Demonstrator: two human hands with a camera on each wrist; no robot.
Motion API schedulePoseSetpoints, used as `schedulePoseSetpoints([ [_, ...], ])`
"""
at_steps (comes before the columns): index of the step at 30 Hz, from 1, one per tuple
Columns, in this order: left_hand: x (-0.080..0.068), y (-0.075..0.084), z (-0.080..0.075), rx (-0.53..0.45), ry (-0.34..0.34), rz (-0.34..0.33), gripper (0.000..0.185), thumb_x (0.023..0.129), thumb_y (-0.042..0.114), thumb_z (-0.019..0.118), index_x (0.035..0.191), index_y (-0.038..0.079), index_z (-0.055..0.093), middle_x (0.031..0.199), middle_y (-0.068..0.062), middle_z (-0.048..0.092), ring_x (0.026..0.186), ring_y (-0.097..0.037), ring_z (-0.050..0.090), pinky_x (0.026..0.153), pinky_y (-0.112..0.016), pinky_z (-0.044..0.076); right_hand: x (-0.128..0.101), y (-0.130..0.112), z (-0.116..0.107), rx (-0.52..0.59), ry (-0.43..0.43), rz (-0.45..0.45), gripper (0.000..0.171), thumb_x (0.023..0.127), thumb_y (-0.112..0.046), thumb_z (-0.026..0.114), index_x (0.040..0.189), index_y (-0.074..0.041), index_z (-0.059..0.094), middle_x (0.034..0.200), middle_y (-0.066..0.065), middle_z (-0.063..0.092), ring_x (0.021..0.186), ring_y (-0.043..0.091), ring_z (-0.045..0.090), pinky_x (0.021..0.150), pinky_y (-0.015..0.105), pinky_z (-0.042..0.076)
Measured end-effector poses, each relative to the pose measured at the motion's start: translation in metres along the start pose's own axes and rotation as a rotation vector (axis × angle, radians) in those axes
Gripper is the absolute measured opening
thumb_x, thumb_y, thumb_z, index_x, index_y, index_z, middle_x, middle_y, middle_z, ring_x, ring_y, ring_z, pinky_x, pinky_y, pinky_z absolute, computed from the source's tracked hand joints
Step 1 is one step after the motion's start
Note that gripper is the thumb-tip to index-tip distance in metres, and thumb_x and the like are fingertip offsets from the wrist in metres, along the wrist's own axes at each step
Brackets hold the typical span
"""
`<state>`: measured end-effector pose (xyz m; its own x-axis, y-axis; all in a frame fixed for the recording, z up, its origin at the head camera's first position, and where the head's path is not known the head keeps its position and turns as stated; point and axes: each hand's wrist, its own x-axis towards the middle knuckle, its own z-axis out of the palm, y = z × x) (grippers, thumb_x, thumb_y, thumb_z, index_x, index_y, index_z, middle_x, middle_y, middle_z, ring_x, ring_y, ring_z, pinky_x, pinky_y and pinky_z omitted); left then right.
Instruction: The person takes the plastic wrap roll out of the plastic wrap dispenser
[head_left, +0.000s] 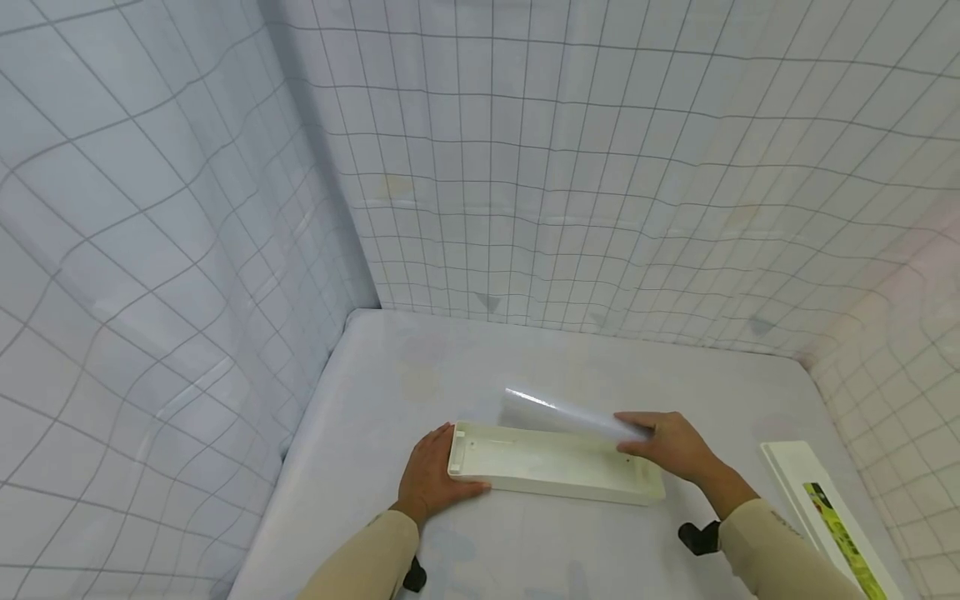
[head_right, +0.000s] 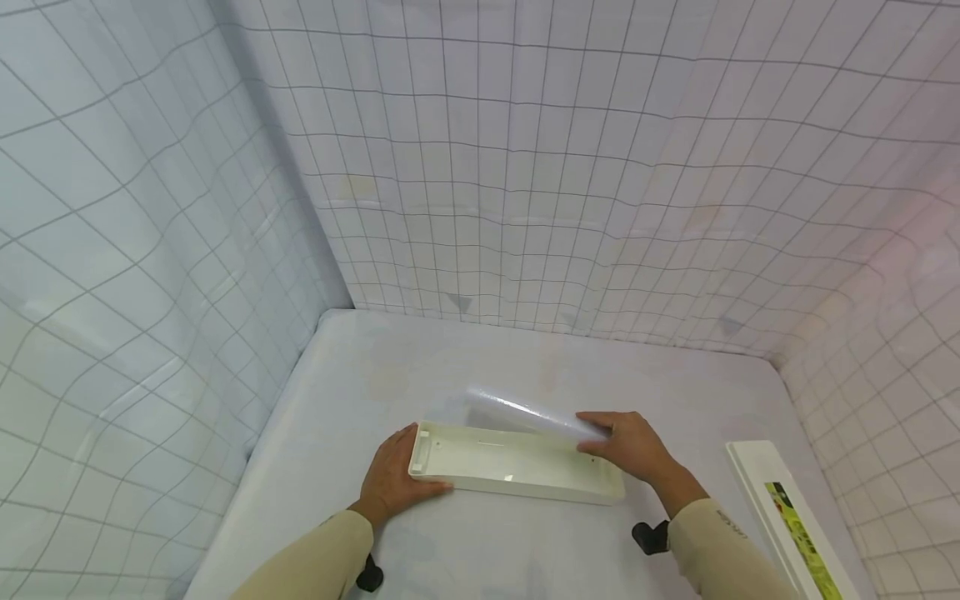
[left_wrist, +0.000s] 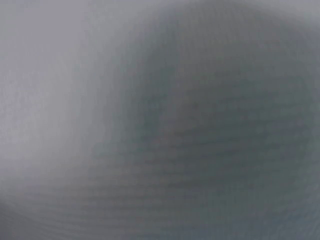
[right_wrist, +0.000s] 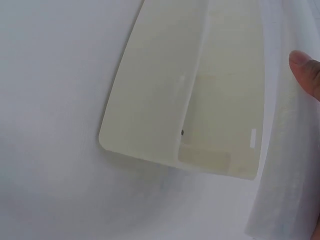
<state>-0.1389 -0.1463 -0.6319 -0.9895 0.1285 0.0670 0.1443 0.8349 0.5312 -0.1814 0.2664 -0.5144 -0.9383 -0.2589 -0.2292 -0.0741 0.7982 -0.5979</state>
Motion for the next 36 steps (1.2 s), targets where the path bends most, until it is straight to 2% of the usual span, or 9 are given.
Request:
schedulePoseSetpoints([
  [7,-0.001,0.0,-0.001,-0.005,0.0,-0.004,0.11,0.061,0.076,0.082,0.147,0.014,0.05,0.148,-0.005,0.058,0.146,-0.027,0.046,0.125,-0.046,0.035,0.0,0.008,-0.004,-0.044,0.047,0.023,0.058,0.088,-0.043,0.079,0.138,-0.017,0.066,0.137,0.021,0.066,0.109,0.029,0.068,0.083,0.042,0.059],
  [10,-0.001,0.0,-0.001,0.0,0.0,-0.006,0.111,0.062,0.076,0.081,0.148,0.014,0.049,0.149,-0.005,0.058,0.146,-0.027,0.046,0.125,-0.047,0.036,0.0,0.011,-0.006,-0.078,0.079,0.007,0.056,0.09,-0.042,0.077,0.138,-0.015,0.066,0.137,0.022,0.065,0.116,0.036,0.068,0.088,0.049,0.059],
  [13,-0.001,0.0,-0.001,-0.001,0.005,-0.004,0.111,0.062,0.076,0.081,0.148,0.014,0.049,0.149,-0.006,0.058,0.145,-0.029,0.047,0.124,-0.048,0.036,-0.001,0.014,-0.008,-0.09,0.108,-0.01,0.055,0.092,-0.041,0.075,0.138,-0.014,0.065,0.14,0.022,0.063,0.127,0.044,0.062,0.099,0.06,0.055],
  [17,-0.001,0.0,-0.001,-0.008,0.011,-0.002,0.111,0.061,0.076,0.082,0.147,0.014,0.05,0.147,-0.007,0.059,0.144,-0.029,0.047,0.123,-0.049,0.037,-0.001,0.018,-0.009,-0.094,0.131,0.006,0.057,0.093,-0.042,0.073,0.141,-0.013,0.063,0.143,0.021,0.061,0.132,0.046,0.057,0.104,0.064,0.05],
  [25,-0.001,0.0,0.0,0.008,0.005,-0.005,0.109,0.061,0.076,0.082,0.147,0.016,0.05,0.148,-0.005,0.058,0.145,-0.027,0.047,0.123,-0.047,0.038,-0.003,0.03,-0.01,-0.134,0.164,0.063,0.061,0.095,-0.044,0.07,0.143,-0.008,0.059,0.142,0.025,0.06,0.13,0.05,0.056,0.099,0.065,0.052],
  [31,0.0,-0.001,0.002,0.016,0.016,0.002,0.107,0.061,0.076,0.082,0.145,0.017,0.051,0.147,-0.004,0.059,0.144,-0.028,0.048,0.123,-0.047,0.039,-0.005,0.048,-0.008,-0.139,0.186,0.15,0.066,0.096,-0.05,0.066,0.145,-0.006,0.056,0.145,0.029,0.055,0.13,0.054,0.053,0.098,0.066,0.052],
  [36,0.0,-0.001,0.002,0.015,0.008,-0.005,0.106,0.061,0.076,0.082,0.145,0.019,0.051,0.147,-0.002,0.059,0.145,-0.026,0.046,0.124,-0.046,0.037,-0.007,0.062,-0.007,-0.126,0.247,0.205,0.069,0.097,-0.049,0.066,0.146,-0.003,0.053,0.144,0.032,0.053,0.126,0.055,0.055,0.087,0.06,0.056],
])
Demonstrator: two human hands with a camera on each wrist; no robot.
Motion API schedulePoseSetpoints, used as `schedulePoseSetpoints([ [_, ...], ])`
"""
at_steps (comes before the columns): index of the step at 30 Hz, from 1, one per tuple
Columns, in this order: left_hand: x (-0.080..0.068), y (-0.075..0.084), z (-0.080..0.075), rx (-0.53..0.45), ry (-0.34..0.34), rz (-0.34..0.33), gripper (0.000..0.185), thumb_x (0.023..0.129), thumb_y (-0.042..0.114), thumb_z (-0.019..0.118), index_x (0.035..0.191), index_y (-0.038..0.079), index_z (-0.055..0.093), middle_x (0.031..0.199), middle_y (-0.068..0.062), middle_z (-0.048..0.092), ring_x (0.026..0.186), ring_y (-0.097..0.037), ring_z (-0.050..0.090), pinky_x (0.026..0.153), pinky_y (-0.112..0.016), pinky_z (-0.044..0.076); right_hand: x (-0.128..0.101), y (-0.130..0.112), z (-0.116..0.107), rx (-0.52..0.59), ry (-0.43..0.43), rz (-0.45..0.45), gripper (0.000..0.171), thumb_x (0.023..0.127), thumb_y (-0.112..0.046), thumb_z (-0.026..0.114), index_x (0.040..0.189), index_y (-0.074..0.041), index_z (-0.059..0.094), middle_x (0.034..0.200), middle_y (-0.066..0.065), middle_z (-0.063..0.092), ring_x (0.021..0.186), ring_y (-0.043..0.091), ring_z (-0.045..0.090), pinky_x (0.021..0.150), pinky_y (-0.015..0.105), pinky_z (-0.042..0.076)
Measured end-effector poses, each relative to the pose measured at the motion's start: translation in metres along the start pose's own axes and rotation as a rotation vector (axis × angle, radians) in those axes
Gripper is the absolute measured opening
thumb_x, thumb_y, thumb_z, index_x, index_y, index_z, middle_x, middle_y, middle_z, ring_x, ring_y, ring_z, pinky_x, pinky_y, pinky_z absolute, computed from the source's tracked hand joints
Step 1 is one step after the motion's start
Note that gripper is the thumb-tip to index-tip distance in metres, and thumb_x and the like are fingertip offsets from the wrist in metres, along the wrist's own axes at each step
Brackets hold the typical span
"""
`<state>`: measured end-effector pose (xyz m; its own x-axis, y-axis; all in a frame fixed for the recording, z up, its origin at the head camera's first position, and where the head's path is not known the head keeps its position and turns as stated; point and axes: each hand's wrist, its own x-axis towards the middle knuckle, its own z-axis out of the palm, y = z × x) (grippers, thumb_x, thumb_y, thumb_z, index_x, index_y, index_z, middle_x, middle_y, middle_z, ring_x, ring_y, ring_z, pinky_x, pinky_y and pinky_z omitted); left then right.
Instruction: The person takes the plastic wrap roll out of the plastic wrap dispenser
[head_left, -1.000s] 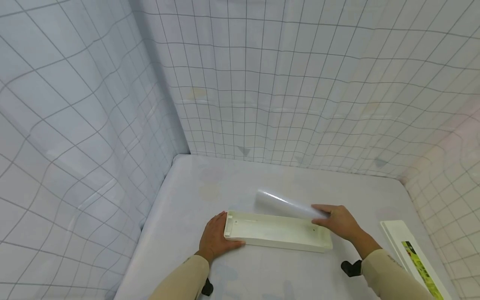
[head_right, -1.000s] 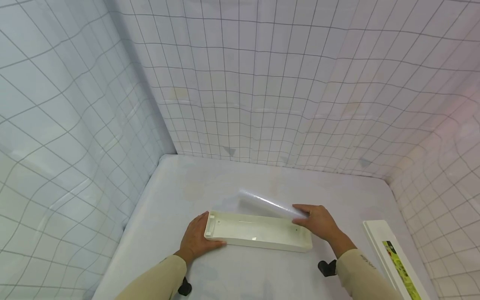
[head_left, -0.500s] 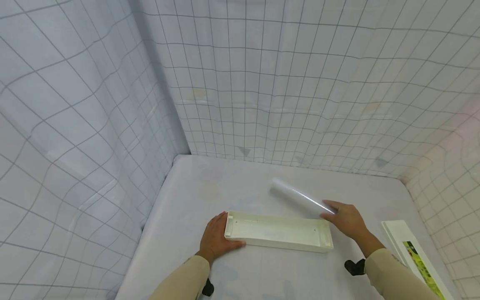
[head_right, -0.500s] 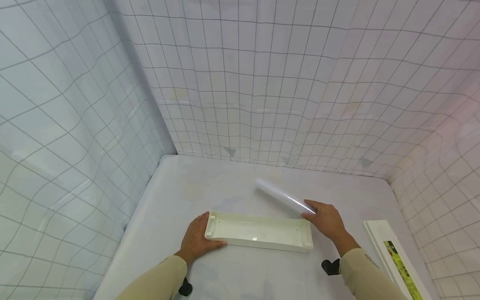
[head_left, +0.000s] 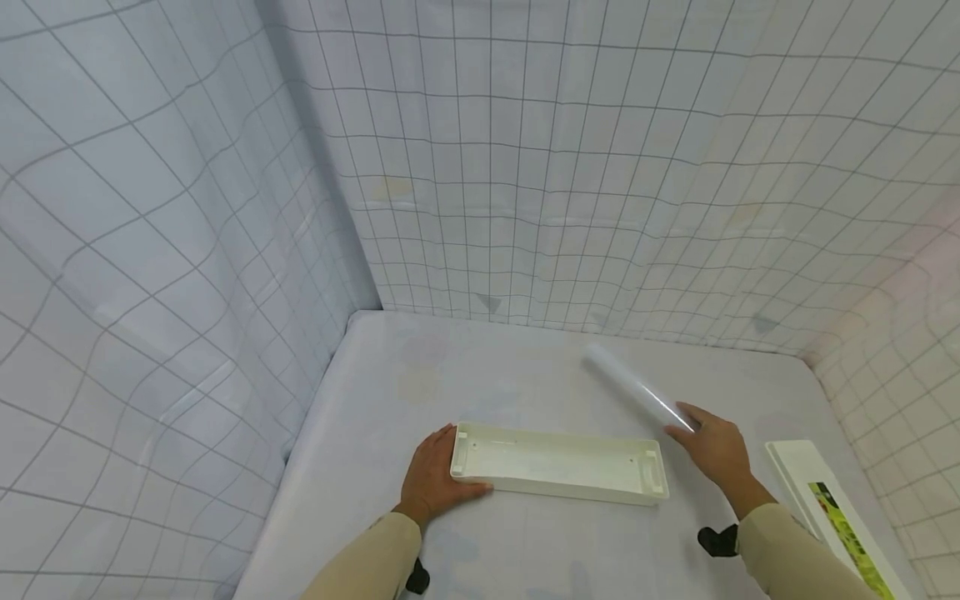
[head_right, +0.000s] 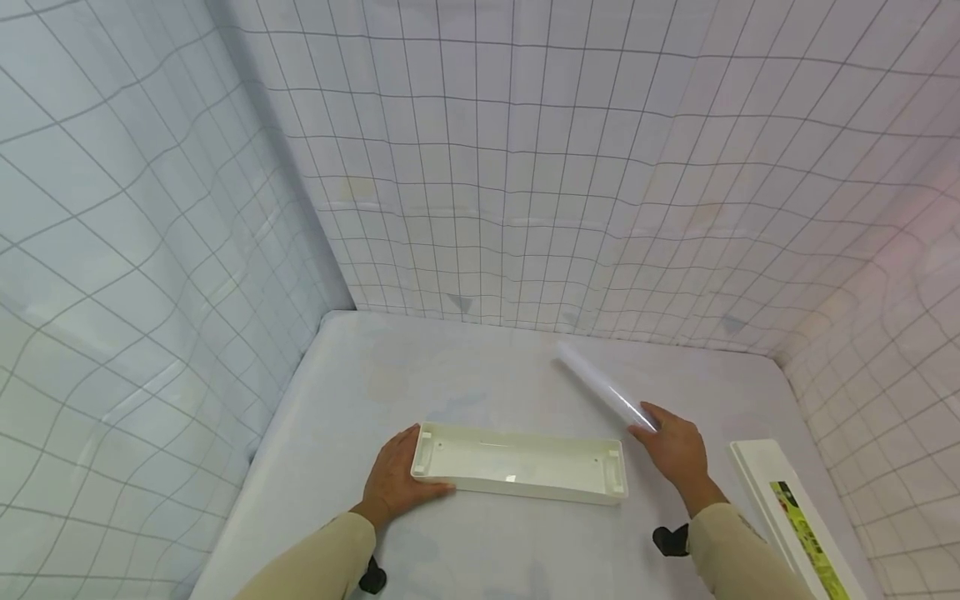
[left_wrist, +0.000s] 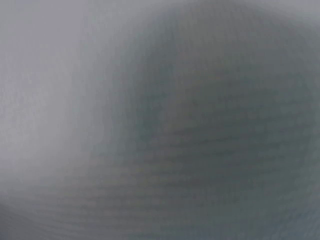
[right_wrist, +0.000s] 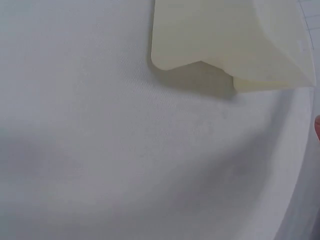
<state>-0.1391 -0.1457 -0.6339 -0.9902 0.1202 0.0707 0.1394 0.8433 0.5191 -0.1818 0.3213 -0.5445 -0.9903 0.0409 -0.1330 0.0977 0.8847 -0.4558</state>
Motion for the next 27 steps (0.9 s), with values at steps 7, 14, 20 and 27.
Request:
schedulePoseSetpoints([
  [7,-0.001,0.001,-0.002,-0.007,0.001,-0.004,0.105,0.061,0.075,0.082,0.144,0.019,0.052,0.147,-0.002,0.059,0.146,-0.026,0.046,0.123,-0.047,0.038,0.0,0.018,0.001,0.021,0.038,0.07,0.071,0.097,-0.049,0.066,0.146,0.0,0.051,0.143,0.035,0.052,0.113,0.048,0.062,0.069,0.042,0.057],
  [14,-0.001,0.001,-0.001,-0.001,-0.008,-0.005,0.107,0.062,0.075,0.082,0.146,0.018,0.051,0.148,-0.003,0.058,0.146,-0.026,0.045,0.124,-0.047,0.037,-0.006,0.031,0.0,0.029,0.061,0.085,0.071,0.097,-0.046,0.066,0.145,0.003,0.051,0.143,0.036,0.051,0.118,0.054,0.059,0.078,0.053,0.058],
  [20,0.0,0.001,-0.002,0.005,-0.016,-0.012,0.108,0.062,0.075,0.082,0.147,0.017,0.05,0.149,-0.004,0.058,0.146,-0.027,0.045,0.124,-0.047,0.037,-0.01,0.039,0.002,0.041,0.074,0.145,0.071,0.097,-0.045,0.067,0.146,0.003,0.049,0.145,0.035,0.049,0.121,0.055,0.057,0.083,0.057,0.057],
  [27,-0.001,0.003,-0.002,-0.011,-0.012,-0.013,0.109,0.062,0.073,0.083,0.148,0.016,0.049,0.149,-0.005,0.057,0.146,-0.028,0.045,0.124,-0.048,0.036,-0.014,0.046,0.003,0.076,0.091,0.234,0.07,0.097,-0.042,0.065,0.148,0.003,0.047,0.147,0.035,0.047,0.125,0.057,0.053,0.089,0.061,0.053],
])
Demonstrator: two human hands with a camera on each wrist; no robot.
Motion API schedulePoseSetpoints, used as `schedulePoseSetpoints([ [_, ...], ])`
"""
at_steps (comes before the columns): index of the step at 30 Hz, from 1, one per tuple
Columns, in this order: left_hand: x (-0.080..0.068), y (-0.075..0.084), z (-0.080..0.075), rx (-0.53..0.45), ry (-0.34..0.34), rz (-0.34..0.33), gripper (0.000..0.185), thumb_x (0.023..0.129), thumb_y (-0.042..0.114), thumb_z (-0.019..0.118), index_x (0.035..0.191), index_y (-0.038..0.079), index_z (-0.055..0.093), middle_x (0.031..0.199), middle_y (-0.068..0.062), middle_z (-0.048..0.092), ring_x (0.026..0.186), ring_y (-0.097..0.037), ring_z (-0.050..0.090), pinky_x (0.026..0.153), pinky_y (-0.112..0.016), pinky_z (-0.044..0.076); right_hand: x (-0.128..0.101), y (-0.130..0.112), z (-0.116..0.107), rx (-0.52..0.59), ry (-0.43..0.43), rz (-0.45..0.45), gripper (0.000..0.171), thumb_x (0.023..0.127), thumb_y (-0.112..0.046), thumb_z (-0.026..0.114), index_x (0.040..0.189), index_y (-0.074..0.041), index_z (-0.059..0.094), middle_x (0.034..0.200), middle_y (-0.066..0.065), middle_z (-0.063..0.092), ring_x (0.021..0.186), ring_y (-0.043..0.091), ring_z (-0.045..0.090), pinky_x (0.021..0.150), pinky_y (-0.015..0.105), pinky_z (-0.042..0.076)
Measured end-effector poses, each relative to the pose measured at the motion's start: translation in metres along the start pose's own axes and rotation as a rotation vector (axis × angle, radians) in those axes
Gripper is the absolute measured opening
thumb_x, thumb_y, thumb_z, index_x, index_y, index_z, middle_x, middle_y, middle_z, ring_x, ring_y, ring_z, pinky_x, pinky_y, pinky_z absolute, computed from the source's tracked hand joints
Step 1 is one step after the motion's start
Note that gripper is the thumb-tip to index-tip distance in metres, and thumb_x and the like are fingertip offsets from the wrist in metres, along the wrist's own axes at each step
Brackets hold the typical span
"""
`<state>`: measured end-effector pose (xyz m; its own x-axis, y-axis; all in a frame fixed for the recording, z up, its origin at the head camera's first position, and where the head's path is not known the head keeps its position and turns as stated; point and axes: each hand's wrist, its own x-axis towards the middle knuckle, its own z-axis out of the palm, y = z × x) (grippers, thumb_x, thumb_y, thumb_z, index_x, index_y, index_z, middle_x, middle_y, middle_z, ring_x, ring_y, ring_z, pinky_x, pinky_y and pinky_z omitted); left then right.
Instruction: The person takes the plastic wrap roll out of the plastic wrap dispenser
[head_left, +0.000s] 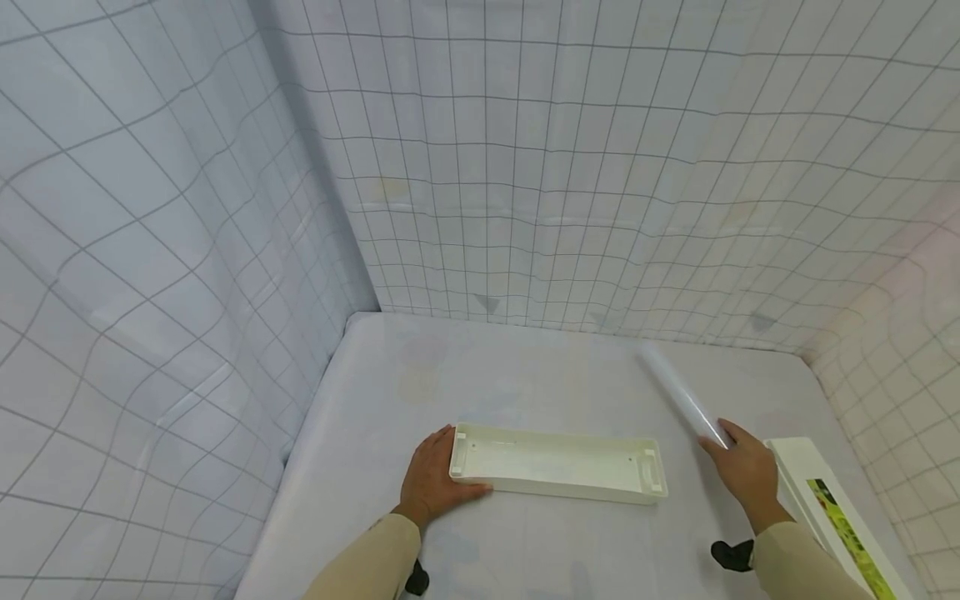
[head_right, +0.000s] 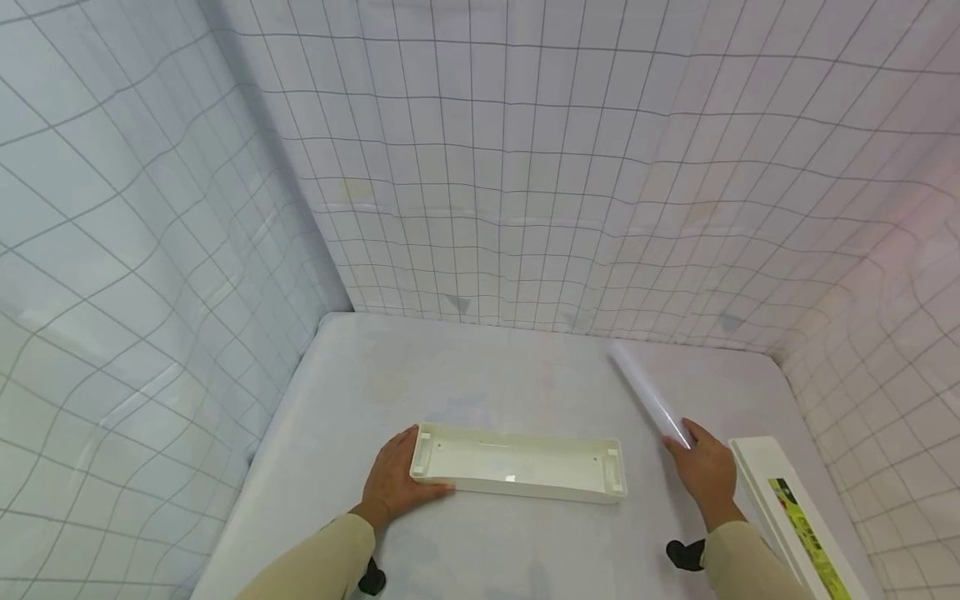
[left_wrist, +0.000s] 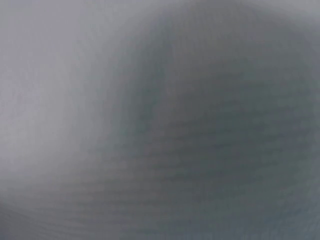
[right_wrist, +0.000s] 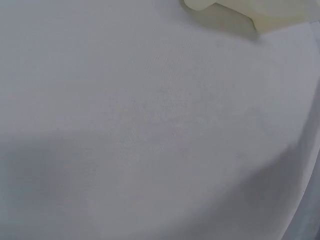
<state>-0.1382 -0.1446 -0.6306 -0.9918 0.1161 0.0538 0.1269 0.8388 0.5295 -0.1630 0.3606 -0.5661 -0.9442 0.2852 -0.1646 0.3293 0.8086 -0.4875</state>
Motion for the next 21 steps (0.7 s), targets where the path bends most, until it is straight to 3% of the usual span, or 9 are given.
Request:
schedulePoseSetpoints([
  [7,0.0,0.001,-0.001,-0.001,0.016,0.01,0.106,0.062,0.072,0.084,0.146,0.017,0.051,0.148,-0.004,0.058,0.146,-0.028,0.045,0.124,-0.048,0.037,-0.003,0.007,0.003,0.021,-0.004,0.075,0.07,0.098,-0.039,0.065,0.149,0.004,0.044,0.148,0.035,0.045,0.128,0.057,0.05,0.093,0.063,0.051],
  [14,0.001,0.0,0.0,0.003,0.007,0.01,0.106,0.062,0.074,0.083,0.146,0.017,0.051,0.147,-0.003,0.059,0.146,-0.027,0.045,0.124,-0.047,0.036,-0.008,0.008,0.009,0.022,0.017,0.077,0.067,0.097,-0.034,0.066,0.146,0.006,0.046,0.147,0.036,0.045,0.128,0.057,0.051,0.097,0.064,0.051],
  [21,0.001,0.0,0.0,-0.001,0.012,0.017,0.104,0.062,0.073,0.082,0.145,0.017,0.052,0.147,-0.003,0.059,0.147,-0.027,0.045,0.124,-0.048,0.036,-0.011,0.006,0.01,0.033,-0.035,0.096,0.067,0.098,-0.032,0.063,0.147,0.008,0.041,0.148,0.038,0.042,0.131,0.058,0.048,0.101,0.067,0.049],
])
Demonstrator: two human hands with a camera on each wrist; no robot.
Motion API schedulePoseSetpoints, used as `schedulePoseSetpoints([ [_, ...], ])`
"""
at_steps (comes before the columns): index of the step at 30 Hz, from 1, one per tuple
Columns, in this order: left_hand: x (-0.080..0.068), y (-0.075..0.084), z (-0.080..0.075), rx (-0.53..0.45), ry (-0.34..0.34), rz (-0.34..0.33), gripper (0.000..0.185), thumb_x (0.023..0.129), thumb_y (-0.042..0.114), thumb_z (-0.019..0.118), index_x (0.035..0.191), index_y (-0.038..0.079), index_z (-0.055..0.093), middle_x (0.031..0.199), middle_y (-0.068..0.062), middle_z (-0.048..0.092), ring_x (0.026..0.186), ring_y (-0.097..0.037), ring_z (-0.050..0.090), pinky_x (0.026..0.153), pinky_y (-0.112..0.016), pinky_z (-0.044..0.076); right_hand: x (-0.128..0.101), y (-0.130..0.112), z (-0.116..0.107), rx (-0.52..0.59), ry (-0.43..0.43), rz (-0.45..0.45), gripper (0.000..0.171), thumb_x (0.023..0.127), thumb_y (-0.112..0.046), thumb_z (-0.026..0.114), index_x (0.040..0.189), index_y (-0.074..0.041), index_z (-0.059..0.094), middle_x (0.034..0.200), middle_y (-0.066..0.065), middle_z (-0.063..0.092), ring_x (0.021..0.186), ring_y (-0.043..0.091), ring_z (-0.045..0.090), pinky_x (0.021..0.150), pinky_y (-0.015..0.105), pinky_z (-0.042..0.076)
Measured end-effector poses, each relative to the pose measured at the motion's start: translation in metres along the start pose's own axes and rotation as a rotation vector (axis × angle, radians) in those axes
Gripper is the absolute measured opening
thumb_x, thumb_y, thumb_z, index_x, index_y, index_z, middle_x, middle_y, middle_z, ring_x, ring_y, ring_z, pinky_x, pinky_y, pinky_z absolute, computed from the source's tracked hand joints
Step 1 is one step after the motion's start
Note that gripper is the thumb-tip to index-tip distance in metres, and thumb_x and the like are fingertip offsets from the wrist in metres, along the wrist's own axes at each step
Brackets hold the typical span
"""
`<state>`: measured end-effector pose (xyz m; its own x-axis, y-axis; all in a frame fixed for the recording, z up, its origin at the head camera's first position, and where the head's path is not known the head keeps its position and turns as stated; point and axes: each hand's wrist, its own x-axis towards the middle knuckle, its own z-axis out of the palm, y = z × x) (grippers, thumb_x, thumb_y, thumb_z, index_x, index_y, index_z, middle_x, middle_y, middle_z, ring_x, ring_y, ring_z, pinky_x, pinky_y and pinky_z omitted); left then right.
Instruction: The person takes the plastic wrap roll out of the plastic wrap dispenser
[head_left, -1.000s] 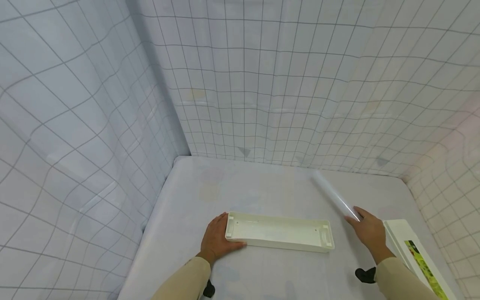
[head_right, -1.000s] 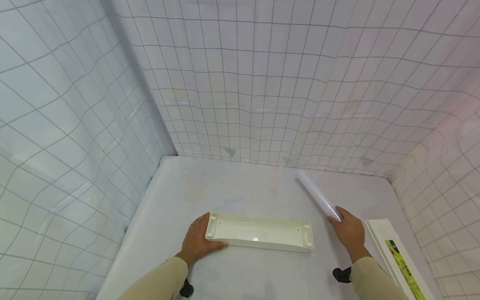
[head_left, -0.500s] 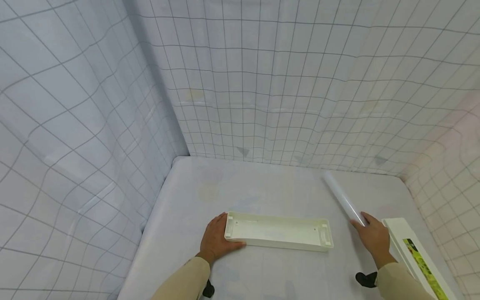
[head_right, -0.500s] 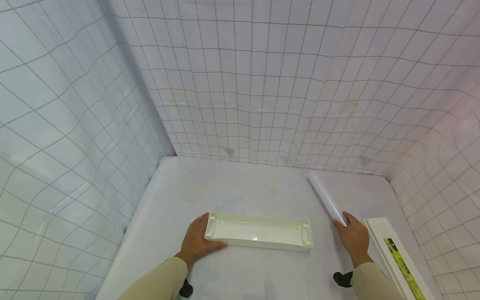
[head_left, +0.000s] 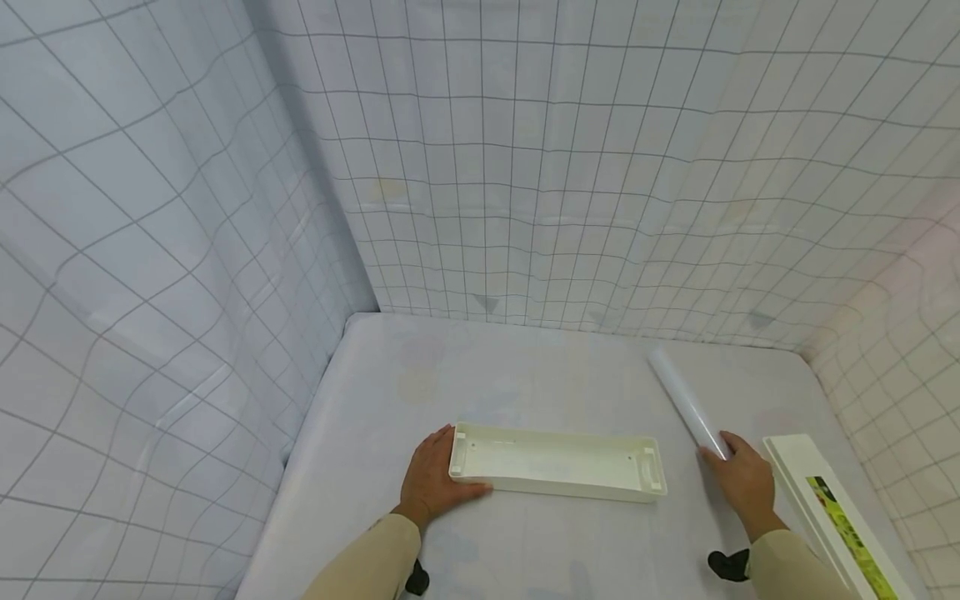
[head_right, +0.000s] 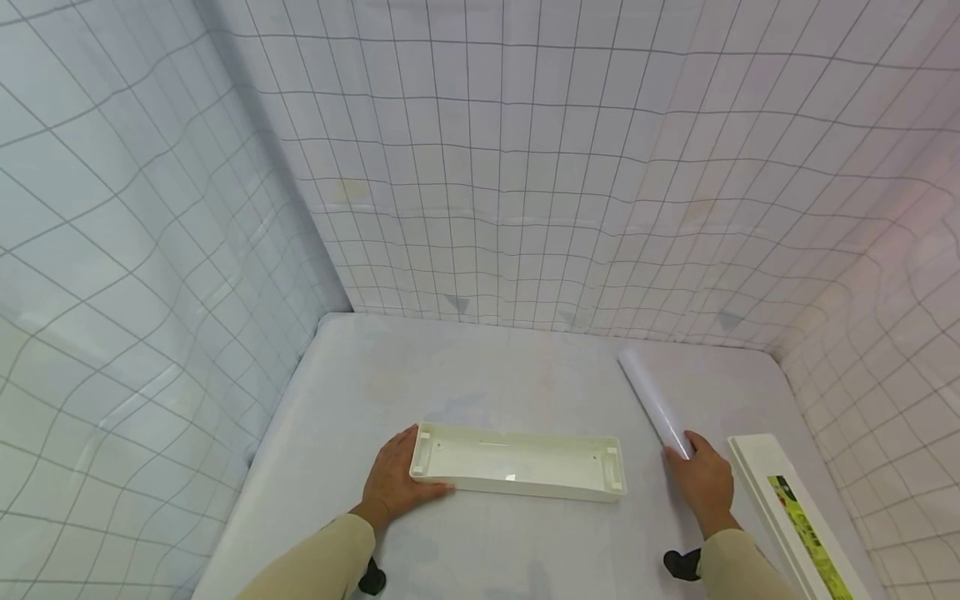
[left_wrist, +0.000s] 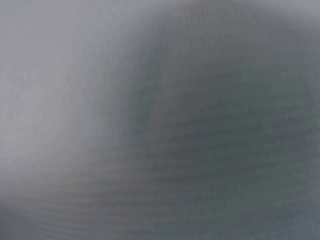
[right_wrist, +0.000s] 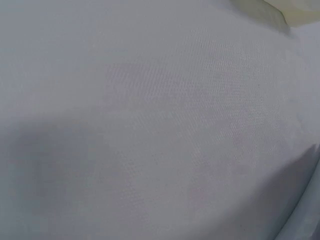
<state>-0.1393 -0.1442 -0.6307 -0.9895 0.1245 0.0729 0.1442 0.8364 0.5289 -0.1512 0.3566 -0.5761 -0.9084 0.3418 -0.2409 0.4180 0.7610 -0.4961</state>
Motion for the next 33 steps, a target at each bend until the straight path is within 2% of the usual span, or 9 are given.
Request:
schedulePoseSetpoints([
  [6,-0.001,-0.001,0.0,-0.004,-0.002,-0.004,0.106,0.063,0.074,0.081,0.146,0.016,0.051,0.148,-0.003,0.058,0.147,-0.027,0.045,0.124,-0.048,0.036,-0.002,-0.003,0.001,-0.009,0.0,-0.002,0.066,0.098,-0.032,0.061,0.147,0.008,0.04,0.149,0.038,0.041,0.131,0.059,0.047,0.102,0.068,0.048],
  [11,-0.003,-0.002,0.0,-0.005,-0.011,-0.015,0.108,0.063,0.075,0.081,0.148,0.016,0.049,0.15,-0.004,0.057,0.147,-0.028,0.044,0.124,-0.048,0.036,-0.001,-0.004,0.001,-0.001,-0.026,0.034,0.069,0.099,-0.034,0.061,0.15,0.007,0.037,0.15,0.038,0.04,0.131,0.058,0.047,0.101,0.068,0.049],
  [18,0.0,-0.005,-0.002,-0.02,0.004,0.01,0.11,0.064,0.074,0.082,0.15,0.015,0.047,0.15,-0.006,0.056,0.144,-0.031,0.047,0.123,-0.05,0.038,0.008,-0.006,0.004,-0.018,-0.036,0.035,0.074,0.099,-0.04,0.059,0.153,0.004,0.034,0.152,0.036,0.039,0.131,0.055,0.049,0.1,0.067,0.05],
  [25,0.003,-0.009,-0.007,-0.038,0.029,0.081,0.121,0.064,0.072,0.084,0.158,0.012,0.036,0.148,-0.004,0.058,0.137,-0.029,0.054,0.119,-0.051,0.041,0.016,-0.011,0.004,-0.087,-0.054,-0.087,0.084,0.097,-0.044,0.063,0.155,0.006,0.029,0.153,0.038,0.036,0.132,0.057,0.045,0.102,0.069,0.047],
  [30,0.004,-0.011,-0.018,-0.093,-0.044,0.076,0.124,0.067,0.069,0.084,0.163,0.016,0.027,0.15,-0.006,0.055,0.139,-0.034,0.051,0.119,-0.055,0.041,0.018,-0.016,0.003,-0.109,-0.067,-0.129,0.087,0.096,-0.044,0.064,0.156,0.008,0.027,0.154,0.038,0.034,0.135,0.057,0.041,0.107,0.07,0.043],
  [33,0.009,-0.014,-0.031,-0.108,-0.071,0.112,0.121,0.069,0.066,0.085,0.162,0.016,0.028,0.156,-0.007,0.05,0.142,-0.035,0.049,0.119,-0.057,0.042,0.021,-0.02,0.001,-0.129,-0.058,-0.176,0.087,0.097,-0.045,0.063,0.155,0.009,0.027,0.155,0.038,0.032,0.136,0.058,0.038,0.108,0.071,0.041],
])
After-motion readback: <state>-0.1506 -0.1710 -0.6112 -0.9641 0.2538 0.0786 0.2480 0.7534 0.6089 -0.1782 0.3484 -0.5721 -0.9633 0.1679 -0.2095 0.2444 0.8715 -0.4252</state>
